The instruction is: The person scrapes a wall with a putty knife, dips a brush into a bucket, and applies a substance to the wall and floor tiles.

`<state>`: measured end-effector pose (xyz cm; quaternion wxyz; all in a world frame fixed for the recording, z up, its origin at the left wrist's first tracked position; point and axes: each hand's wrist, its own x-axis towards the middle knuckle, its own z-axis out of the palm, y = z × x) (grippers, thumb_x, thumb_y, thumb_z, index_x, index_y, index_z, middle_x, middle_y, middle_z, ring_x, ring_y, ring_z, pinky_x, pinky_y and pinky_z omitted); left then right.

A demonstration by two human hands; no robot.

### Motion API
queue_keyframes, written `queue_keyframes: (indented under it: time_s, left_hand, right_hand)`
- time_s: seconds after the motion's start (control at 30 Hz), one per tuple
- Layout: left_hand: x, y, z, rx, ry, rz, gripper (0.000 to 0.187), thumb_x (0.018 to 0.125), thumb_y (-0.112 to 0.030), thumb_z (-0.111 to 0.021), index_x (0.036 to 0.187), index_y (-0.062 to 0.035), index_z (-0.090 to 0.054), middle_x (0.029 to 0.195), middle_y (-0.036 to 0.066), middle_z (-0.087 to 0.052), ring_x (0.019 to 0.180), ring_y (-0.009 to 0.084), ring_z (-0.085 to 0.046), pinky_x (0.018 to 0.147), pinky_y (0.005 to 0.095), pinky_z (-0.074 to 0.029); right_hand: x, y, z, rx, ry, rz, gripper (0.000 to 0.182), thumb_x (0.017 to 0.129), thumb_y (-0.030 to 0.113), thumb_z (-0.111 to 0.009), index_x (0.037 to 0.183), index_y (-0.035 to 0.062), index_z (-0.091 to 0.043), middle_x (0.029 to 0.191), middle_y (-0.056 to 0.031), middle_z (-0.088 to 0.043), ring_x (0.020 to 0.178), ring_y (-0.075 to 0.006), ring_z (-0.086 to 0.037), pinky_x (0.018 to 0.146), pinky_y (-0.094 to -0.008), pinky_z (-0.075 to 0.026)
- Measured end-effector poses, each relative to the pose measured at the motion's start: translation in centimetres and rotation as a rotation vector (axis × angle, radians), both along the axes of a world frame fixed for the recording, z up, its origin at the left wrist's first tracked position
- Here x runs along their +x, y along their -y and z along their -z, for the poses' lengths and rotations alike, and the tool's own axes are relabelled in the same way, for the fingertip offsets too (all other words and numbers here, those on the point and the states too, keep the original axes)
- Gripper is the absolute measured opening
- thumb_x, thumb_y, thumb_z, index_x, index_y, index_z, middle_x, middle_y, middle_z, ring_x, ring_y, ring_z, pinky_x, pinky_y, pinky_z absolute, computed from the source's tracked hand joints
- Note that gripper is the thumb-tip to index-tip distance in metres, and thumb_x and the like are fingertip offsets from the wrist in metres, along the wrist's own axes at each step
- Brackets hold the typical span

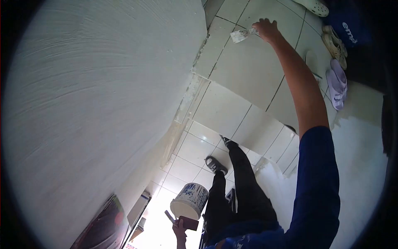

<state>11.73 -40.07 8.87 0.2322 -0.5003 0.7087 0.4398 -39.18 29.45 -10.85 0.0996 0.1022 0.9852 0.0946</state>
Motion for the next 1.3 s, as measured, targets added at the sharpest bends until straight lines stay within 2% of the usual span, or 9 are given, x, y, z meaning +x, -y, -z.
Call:
queue_keyframes:
  time_s: [0.07,0.17,0.27,0.37,0.53,0.63,0.83,1.23,1.3]
  left_hand:
    - [-1.1,-1.7,0.1,0.027,0.065,0.011,0.029,0.083,-0.02,-0.064,0.095,0.0021,-0.049,0.085,0.009,-0.057,0.073,0.0141,-0.06,0.059,0.0257,-0.055]
    - [-1.2,-2.4,1.6,0.042,0.058,-0.012,0.029,0.083,-0.019,-0.064,0.096,0.0023,-0.049,0.083,0.008,-0.057,0.072,0.0139,-0.06,0.058,0.0248,-0.054]
    - [-1.7,-2.9,1.8,0.028,0.179,0.011,0.028,0.082,-0.018,-0.065,0.097,-0.0007,-0.049,0.082,0.006,-0.056,0.07,0.0126,-0.059,0.056,0.0241,-0.052]
    - [-3.0,-3.7,1.5,0.041,0.198,0.003,0.026,0.083,-0.018,-0.065,0.096,-0.002,-0.048,0.08,0.005,-0.056,0.068,0.0108,-0.058,0.054,0.023,-0.051]
    - [-3.8,-3.7,1.4,0.066,0.173,0.024,0.025,0.082,-0.019,-0.065,0.094,-0.0024,-0.049,0.077,0.004,-0.056,0.066,0.0095,-0.057,0.052,0.0226,-0.049]
    - [-4.4,-4.1,0.9,0.071,0.226,0.07,0.024,0.082,-0.019,-0.065,0.092,-0.0027,-0.051,0.077,0.004,-0.056,0.066,0.0097,-0.056,0.053,0.0223,-0.049]
    - [-5.8,-4.7,0.3,0.067,0.117,0.101,0.022,0.083,-0.02,-0.064,0.091,-0.0027,-0.053,0.076,0.003,-0.056,0.062,0.0085,-0.053,0.049,0.0211,-0.043]
    - [-6.7,-5.0,-0.8,0.067,0.14,0.113,0.024,0.083,-0.019,-0.065,0.094,-0.0021,-0.052,0.08,0.004,-0.058,0.068,0.0102,-0.056,0.055,0.0226,-0.047]
    - [-6.9,-5.2,-0.7,0.078,0.139,0.107,0.024,0.083,-0.019,-0.064,0.095,-0.0015,-0.052,0.081,0.005,-0.059,0.07,0.0114,-0.058,0.057,0.0238,-0.049]
  right_hand:
    - [-2.6,-1.2,-0.2,0.013,0.047,0.064,0.038,0.082,0.013,-0.054,0.118,0.0256,-0.055,0.117,-0.0056,-0.055,0.111,-0.0239,-0.048,0.088,-0.049,-0.038]
    - [-5.9,-1.8,0.7,-0.081,-0.091,-0.099,0.033,0.083,0.013,-0.054,0.115,0.0208,-0.057,0.11,-0.0069,-0.059,0.105,-0.0243,-0.053,0.086,-0.0452,-0.041]
    - [-9.6,-2.4,2.5,-0.057,-0.006,-0.074,0.032,0.08,0.027,-0.063,0.111,0.0241,-0.061,0.12,-0.0025,-0.056,0.115,-0.0266,-0.047,0.093,-0.0515,-0.037]
    - [-11.5,-2.8,3.7,-0.265,0.256,0.089,0.033,0.079,0.021,-0.061,0.112,0.0231,-0.06,0.117,-0.0037,-0.057,0.113,-0.0271,-0.049,0.091,-0.0471,-0.04]
    - [-2.2,3.1,0.9,-0.516,0.235,-0.123,0.022,0.083,0.021,-0.053,0.101,0.0074,-0.057,0.092,-0.0122,-0.063,0.08,-0.03,-0.062,0.072,-0.0421,-0.048]
    - [5.3,9.4,1.4,-0.413,0.01,0.12,0.032,0.083,0.022,-0.049,0.106,-0.0006,-0.051,0.085,-0.0198,-0.062,0.081,-0.0362,-0.063,0.074,-0.0468,-0.05]
    - [-1.5,11.9,1.9,-0.556,-0.104,0.26,0.029,0.081,0.021,-0.052,0.093,-0.0042,-0.058,0.082,-0.0215,-0.063,0.079,-0.035,-0.064,0.069,-0.0442,-0.052]
    - [0.4,8.7,-4.5,-0.518,0.376,0.045,0.032,0.079,0.024,-0.057,0.11,0.0171,-0.061,0.106,-0.0041,-0.062,0.098,-0.0253,-0.059,0.085,-0.0428,-0.045]
    - [0.7,7.5,-3.5,-0.364,0.243,-0.026,0.033,0.079,0.021,-0.06,0.112,0.0199,-0.06,0.11,-0.0017,-0.061,0.101,-0.0236,-0.057,0.086,-0.0447,-0.043]
